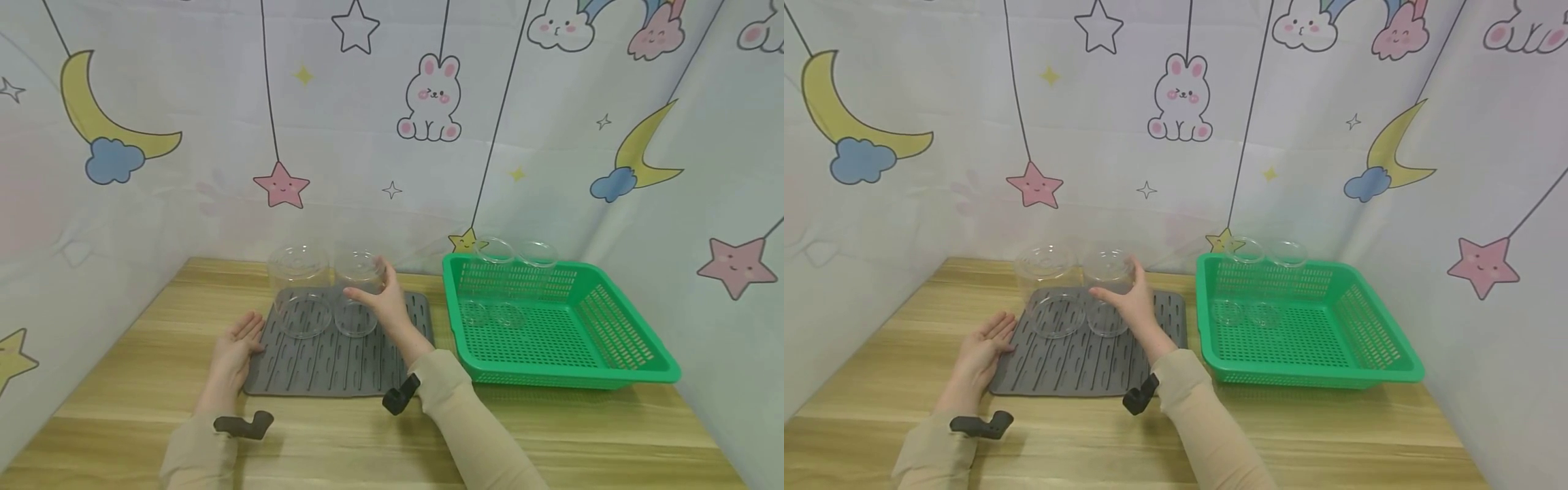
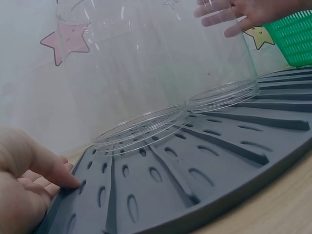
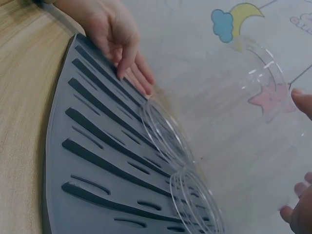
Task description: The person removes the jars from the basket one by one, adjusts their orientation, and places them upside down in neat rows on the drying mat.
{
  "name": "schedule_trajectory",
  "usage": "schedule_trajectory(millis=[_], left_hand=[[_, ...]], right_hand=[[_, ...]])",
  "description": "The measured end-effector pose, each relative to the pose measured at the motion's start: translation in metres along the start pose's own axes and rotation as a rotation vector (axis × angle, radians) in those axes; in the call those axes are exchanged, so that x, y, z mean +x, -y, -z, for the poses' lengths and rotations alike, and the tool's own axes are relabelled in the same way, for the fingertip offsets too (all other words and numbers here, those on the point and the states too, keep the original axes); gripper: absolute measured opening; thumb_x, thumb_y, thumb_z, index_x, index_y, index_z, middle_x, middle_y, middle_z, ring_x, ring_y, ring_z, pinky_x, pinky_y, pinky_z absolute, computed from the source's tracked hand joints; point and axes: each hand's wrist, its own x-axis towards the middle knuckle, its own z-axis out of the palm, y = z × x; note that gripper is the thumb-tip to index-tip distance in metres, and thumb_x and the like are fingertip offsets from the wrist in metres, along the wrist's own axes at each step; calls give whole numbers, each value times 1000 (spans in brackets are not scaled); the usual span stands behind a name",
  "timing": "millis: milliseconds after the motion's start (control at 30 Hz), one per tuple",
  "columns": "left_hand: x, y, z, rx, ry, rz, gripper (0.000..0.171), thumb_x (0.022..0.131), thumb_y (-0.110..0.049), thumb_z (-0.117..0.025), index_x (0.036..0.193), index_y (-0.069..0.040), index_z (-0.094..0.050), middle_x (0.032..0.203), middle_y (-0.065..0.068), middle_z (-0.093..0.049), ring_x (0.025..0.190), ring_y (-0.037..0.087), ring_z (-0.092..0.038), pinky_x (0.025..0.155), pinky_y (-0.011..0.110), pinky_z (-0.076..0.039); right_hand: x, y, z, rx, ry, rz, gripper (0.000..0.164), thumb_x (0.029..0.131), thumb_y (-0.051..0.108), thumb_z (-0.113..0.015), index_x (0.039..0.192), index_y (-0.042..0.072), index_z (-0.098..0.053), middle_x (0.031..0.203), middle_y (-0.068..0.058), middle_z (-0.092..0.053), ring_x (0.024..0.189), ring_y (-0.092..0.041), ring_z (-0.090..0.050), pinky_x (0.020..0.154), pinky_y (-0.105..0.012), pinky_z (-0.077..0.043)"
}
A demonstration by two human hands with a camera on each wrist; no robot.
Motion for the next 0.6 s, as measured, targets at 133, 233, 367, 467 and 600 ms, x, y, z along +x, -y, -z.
schedule_trajectory(millis=[133,233,367,467,600], left_hand=[[0,0,0,-1,-1,0,85,81,24,-33,156,-3,-3,164,16,-6,152,27,-11,125,29,-17],[1,0,-1,2,-2,0,85,81,24,-32,156,-3,-2,164,16,-6,152,28,-11,125,29,-17],[2,0,0,4,-1,0,85,81,24,-33,156,-3,-2,164,16,-6,152,28,-11,125,29,-17],[2,0,0,3,-1,5,85,82,24,-33,156,-3,-2,164,16,-6,152,27,-12,125,29,-17],[2,1,1,-1,3,6,85,82,25,-32,156,-3,-2,164,16,-6,152,27,-12,125,29,-17]], right_hand=[[1,0,-1,-2,-4,-2,99,82,18,-79,157,14,-15,162,-4,-25,150,-25,-20,125,-44,-23],[1,-1,0,-16,-11,-8,100,82,18,-79,158,17,-14,163,-3,-22,151,-25,-17,124,-46,-23],[0,-1,1,-31,-9,-8,99,83,19,-78,158,18,-13,165,-5,-16,152,-28,-15,123,-51,-24],[-4,5,2,-34,10,-6,99,84,14,-76,158,15,-11,165,-8,-12,152,-30,-13,123,-53,-23],[-7,7,3,-53,12,24,99,83,16,-78,158,14,-12,165,-10,-13,151,-30,-15,123,-52,-22]])
